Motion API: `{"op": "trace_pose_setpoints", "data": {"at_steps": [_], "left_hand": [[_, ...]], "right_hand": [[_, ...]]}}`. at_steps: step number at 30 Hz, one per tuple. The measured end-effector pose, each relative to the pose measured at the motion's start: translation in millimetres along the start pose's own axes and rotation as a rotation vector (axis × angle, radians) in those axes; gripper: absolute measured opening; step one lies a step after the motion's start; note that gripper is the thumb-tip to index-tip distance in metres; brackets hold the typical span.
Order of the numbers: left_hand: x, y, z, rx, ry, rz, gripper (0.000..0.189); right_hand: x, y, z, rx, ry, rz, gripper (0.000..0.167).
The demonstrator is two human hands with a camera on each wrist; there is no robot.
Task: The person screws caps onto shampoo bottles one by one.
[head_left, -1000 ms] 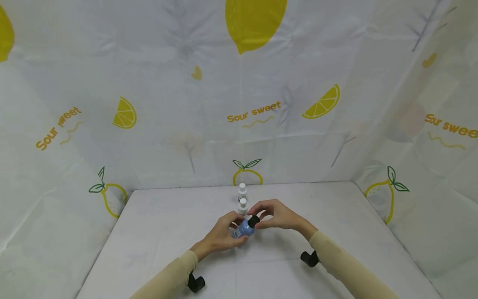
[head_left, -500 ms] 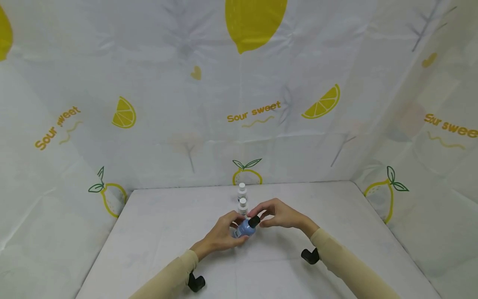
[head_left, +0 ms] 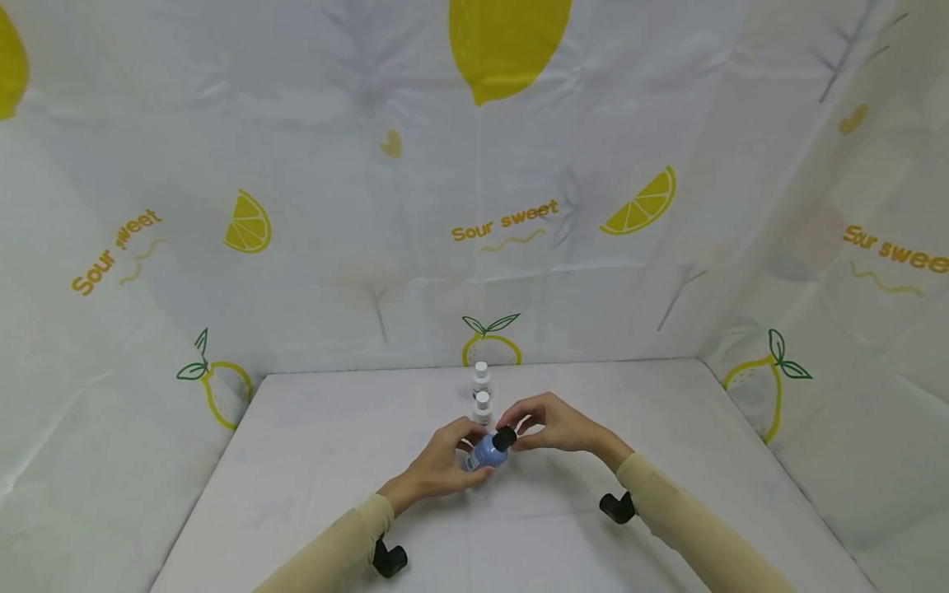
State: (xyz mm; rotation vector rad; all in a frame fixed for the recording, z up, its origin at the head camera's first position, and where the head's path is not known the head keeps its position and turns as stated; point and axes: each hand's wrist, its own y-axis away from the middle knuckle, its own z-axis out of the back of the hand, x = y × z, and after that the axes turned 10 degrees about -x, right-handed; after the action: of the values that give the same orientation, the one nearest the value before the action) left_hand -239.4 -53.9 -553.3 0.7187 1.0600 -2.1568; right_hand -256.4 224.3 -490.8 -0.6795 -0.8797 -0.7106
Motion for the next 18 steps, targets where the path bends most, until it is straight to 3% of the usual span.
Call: {"op": "trace_pose_setpoints", "data": {"at_steps": [18], "left_hand": [[-2.2,0.4,0.1,0.008,0.002,0.029,0.048]], "right_hand": [[-2.1,1.1,-5.6,-0.044,0.042,-0.011,0.039]]}}
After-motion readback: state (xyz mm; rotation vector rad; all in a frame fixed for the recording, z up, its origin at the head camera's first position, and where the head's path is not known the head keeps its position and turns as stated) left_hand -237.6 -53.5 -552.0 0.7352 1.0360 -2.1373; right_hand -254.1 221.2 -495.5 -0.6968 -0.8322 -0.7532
